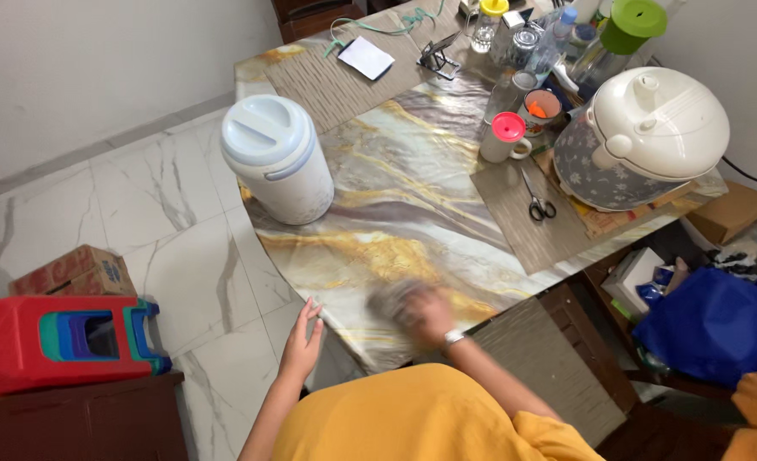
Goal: The person wipes a marble-patterned table with a cloth, moving a white container aside to clean underneath it. They then pick up a glass and a metal cup, walk to a cabinet, and place them inside before returning to the table to wipe it again.
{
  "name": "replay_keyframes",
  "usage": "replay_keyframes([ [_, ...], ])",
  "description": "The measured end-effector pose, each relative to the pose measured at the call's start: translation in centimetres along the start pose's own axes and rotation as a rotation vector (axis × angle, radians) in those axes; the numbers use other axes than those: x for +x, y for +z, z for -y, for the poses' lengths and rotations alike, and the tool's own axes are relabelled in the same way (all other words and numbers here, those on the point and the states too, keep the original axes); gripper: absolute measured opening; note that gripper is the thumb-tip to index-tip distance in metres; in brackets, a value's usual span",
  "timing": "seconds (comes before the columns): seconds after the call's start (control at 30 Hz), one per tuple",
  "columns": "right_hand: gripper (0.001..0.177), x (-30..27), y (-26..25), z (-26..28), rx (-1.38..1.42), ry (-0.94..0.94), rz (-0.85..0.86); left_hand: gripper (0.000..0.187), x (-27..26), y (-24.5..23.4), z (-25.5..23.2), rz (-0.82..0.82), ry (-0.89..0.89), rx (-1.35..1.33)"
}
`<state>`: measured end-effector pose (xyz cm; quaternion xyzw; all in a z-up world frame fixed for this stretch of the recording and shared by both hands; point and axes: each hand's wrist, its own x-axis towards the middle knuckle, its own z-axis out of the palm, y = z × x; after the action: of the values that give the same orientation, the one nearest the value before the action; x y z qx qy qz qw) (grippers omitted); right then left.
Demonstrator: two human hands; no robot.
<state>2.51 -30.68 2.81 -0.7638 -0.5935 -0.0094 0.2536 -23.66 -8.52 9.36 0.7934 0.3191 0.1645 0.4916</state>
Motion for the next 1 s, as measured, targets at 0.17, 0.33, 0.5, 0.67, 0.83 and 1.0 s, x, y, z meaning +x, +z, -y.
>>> replay_keyframes([
  [0.17,0.052,2.8,-2.5,-6.3,-0.267,0.877,-0.39,0.057,-0.6,-6.4,3.8,0.002,-0.063,0.022],
  [0.33,0.044,12.5,4.5,0.1,-0.157,0.991,-0.417,0.058,-2.3,-15.4,10.1,0.001,-0.102,-0.012],
  [0.5,0.046,16.1,13.6,13.9,0.105,0.439,-0.146,0.058,-4.4,-24.1,17.5,-0.053,-0.097,0.024],
  [0.67,0.059,8.9,11.7,17.9,0.018,0.383,-0.1,0.056,-2.8,-28.3,20.8,-0.075,-0.119,-0.085],
  [0.83,0.051,0.4,5.8,14.9,-0.202,0.888,-0.236,0.057,0.1,-29.1,20.6,-0.019,-0.047,-0.166],
  [1.0,0.05,1.7,6.8,13.7,-0.276,1.099,-0.519,0.058,2.6,-27.7,19.7,0.079,-0.045,-0.146],
])
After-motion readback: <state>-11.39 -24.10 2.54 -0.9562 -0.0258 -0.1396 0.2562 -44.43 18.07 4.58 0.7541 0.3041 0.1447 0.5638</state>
